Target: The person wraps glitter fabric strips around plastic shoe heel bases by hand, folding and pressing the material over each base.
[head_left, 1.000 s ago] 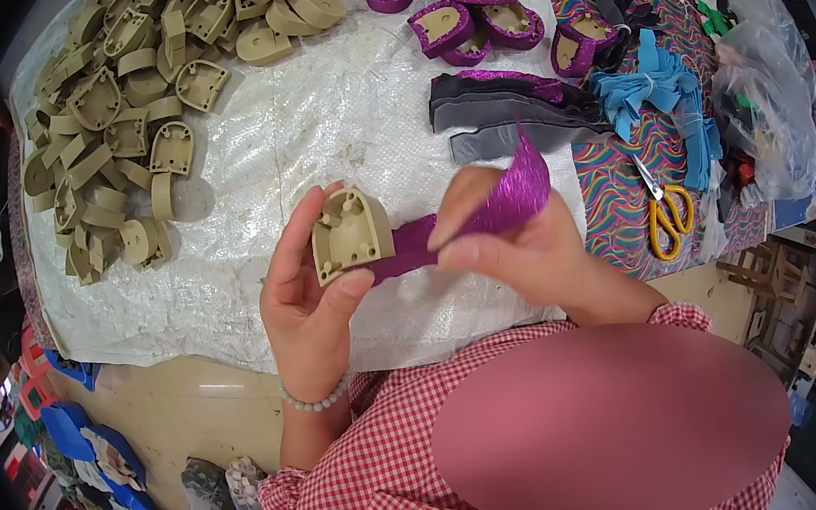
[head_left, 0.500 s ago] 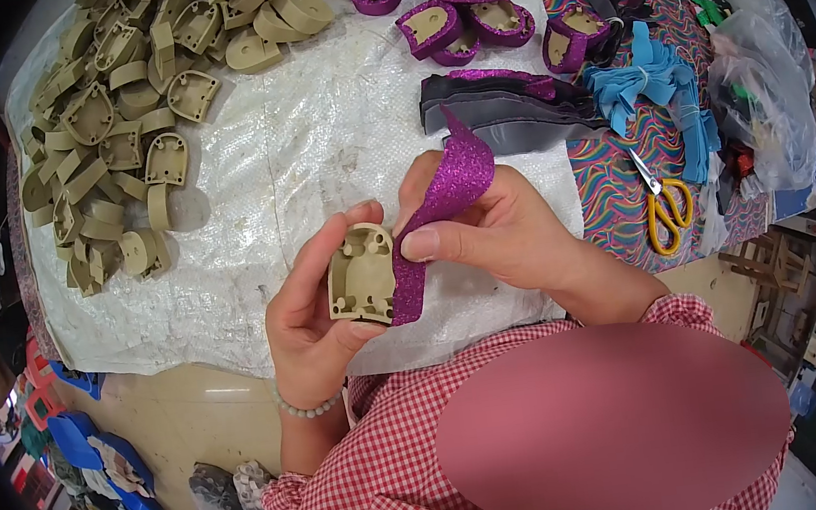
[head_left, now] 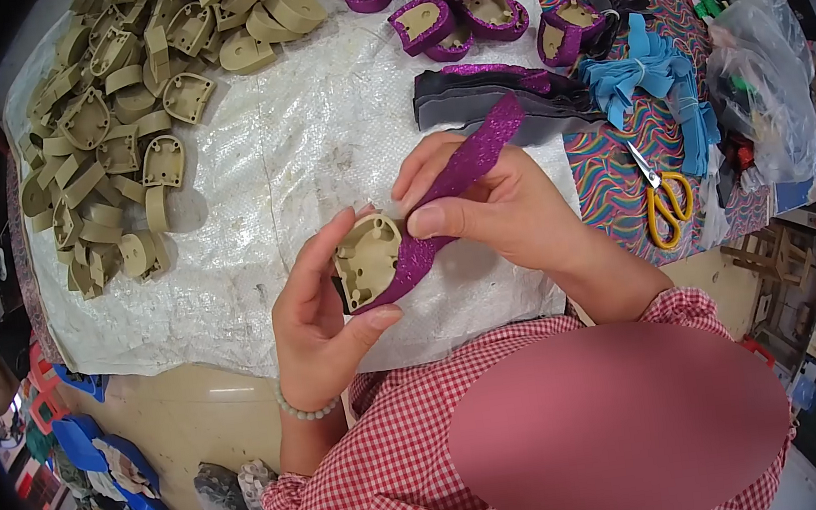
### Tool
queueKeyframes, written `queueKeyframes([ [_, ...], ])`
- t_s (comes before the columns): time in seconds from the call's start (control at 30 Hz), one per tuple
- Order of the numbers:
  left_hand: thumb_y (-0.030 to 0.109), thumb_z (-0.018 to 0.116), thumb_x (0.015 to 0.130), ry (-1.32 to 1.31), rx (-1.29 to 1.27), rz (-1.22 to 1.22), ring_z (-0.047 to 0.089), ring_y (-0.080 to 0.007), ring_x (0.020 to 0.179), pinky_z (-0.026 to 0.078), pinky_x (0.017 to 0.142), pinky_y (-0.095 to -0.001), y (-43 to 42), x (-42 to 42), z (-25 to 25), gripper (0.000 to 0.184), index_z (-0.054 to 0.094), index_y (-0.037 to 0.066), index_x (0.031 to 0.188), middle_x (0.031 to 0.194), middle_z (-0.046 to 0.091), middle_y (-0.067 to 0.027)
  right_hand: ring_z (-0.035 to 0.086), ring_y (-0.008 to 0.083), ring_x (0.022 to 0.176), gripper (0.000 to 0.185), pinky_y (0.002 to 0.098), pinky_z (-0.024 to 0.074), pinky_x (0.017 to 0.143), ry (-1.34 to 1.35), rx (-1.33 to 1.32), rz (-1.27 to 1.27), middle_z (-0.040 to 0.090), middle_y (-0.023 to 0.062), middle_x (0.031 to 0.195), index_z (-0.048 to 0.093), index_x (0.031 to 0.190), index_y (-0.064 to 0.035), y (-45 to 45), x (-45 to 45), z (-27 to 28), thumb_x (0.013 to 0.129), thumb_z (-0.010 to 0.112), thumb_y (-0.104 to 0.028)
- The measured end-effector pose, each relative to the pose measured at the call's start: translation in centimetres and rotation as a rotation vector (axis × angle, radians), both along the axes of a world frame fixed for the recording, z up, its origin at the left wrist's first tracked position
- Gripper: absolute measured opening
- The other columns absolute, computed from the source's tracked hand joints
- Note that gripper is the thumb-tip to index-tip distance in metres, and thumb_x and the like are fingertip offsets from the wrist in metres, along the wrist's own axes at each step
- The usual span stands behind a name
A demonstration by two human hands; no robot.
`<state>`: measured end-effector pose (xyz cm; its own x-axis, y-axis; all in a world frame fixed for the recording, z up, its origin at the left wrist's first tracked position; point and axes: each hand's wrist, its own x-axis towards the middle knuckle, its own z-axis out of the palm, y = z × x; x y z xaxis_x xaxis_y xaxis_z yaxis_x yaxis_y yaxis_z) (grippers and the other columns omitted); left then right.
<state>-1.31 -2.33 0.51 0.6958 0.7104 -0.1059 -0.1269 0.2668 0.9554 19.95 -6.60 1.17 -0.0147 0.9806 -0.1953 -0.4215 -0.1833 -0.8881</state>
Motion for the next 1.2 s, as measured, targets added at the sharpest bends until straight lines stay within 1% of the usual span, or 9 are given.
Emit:
queueKeyframes([
  [0.17,0.0,0.071,0.077,-0.08,0.02,0.187,0.043,-0.0274,0.128,0.031,0.109,-0.0376,-0.4,1.1,0.0,0.076,0.03,-0.005,0.14,0.145,0.035,-0.0204,0.062,0.0111,0.087,0.016,0.0232,0.0496,0.077,-0.046,0.124,-0.026,0.065,0.0069,0.099,0.066,0.097,-0.0004,-0.1,-0.7,-0.3,0.082,0.069,-0.005],
  [0.27,-0.002,0.071,0.076,0.003,-0.025,0.387,0.043,-0.0266,0.128,0.033,0.108,-0.0373,-1.6,2.3,-0.2,0.077,0.029,-0.004,0.141,0.145,0.034,-0.0198,0.063,0.0123,0.086,0.014,0.023,0.05,0.076,-0.547,0.493,-0.18,0.065,0.0091,0.099,0.066,0.096,-0.001,-0.1,-0.7,-1.3,0.082,0.068,-0.003],
  [0.37,-0.004,0.072,0.075,0.077,-0.024,0.289,0.044,-0.0256,0.128,0.038,0.105,-0.0358,-2.2,2.6,0.5,0.079,0.029,-0.001,0.142,0.144,0.036,-0.0199,0.063,0.0137,0.086,0.012,0.0243,0.0508,0.077,-0.587,0.505,-0.095,0.065,0.0101,0.098,0.066,0.095,-0.0014,-0.6,-0.9,-1.5,0.083,0.067,-0.003],
  [0.5,-0.002,0.075,0.072,0.02,0.038,0.115,0.044,-0.0247,0.127,0.04,0.103,-0.0351,-1.3,1.8,-0.2,0.081,0.031,-0.001,0.141,0.143,0.037,-0.0211,0.064,0.0146,0.088,0.013,0.0268,0.0513,0.08,0.044,0.022,-0.027,0.065,0.0092,0.099,0.065,0.095,-0.0003,-0.6,-0.3,-0.9,0.083,0.069,-0.004],
  [0.73,0.0,0.076,0.071,-0.038,0.138,-0.136,0.04,-0.0265,0.131,0.034,0.108,-0.0364,0.6,1.2,-0.3,0.091,0.024,0.001,0.145,0.148,0.03,-0.019,0.062,0.0129,0.092,0.017,0.0232,0.0495,0.078,0.068,0.0,0.105,0.064,0.008,0.104,0.065,0.096,-0.0018,-0.2,0.1,-0.7,0.08,0.071,-0.004],
  [0.9,0.001,0.077,0.071,-0.136,-0.244,0.14,0.037,-0.0254,0.133,0.036,0.106,-0.0357,-0.6,2.6,-0.1,0.096,0.018,0.002,0.147,0.151,0.022,-0.0176,0.062,0.014,0.094,0.015,0.0239,0.0496,0.078,-0.205,0.268,-0.105,0.061,0.0105,0.111,0.065,0.093,-0.0031,-0.4,-0.8,-1.3,0.079,0.071,-0.001],
  [1.03,0.002,0.075,0.075,0.141,-0.264,0.122,0.046,-0.0214,0.125,0.041,0.101,-0.0332,-1.1,3.0,0.2,0.085,0.025,-0.003,0.143,0.139,0.042,-0.0165,0.061,0.0139,0.097,0.013,0.0249,0.0504,0.082,-0.608,0.478,-0.11,0.061,0.0117,0.111,0.065,0.092,-0.0035,-1.1,-1.0,-2.0,0.08,0.069,0.001],
  [1.07,0.0,0.073,0.077,0.112,-0.234,0.142,0.049,-0.0196,0.121,0.041,0.101,-0.0324,-1.1,3.1,0.3,0.078,0.028,-0.004,0.14,0.135,0.047,-0.0151,0.06,0.014,0.1,0.014,0.027,0.0501,0.086,-0.273,0.321,-0.181,0.062,0.0112,0.108,0.063,0.095,-0.002,-1.5,-2.0,-2.6,0.082,0.066,0.002],
  [1.2,0.0,0.071,0.078,0.107,-0.119,0.104,0.049,-0.0197,0.122,0.041,0.102,-0.032,-0.9,3.0,0.1,0.077,0.028,-0.004,0.141,0.136,0.046,-0.0155,0.06,0.0173,0.102,0.014,0.0309,0.048,0.09,0.022,0.105,-0.159,0.064,0.0118,0.107,0.06,0.099,0.0,-1.4,-1.6,-1.8,0.085,0.064,-0.002],
])
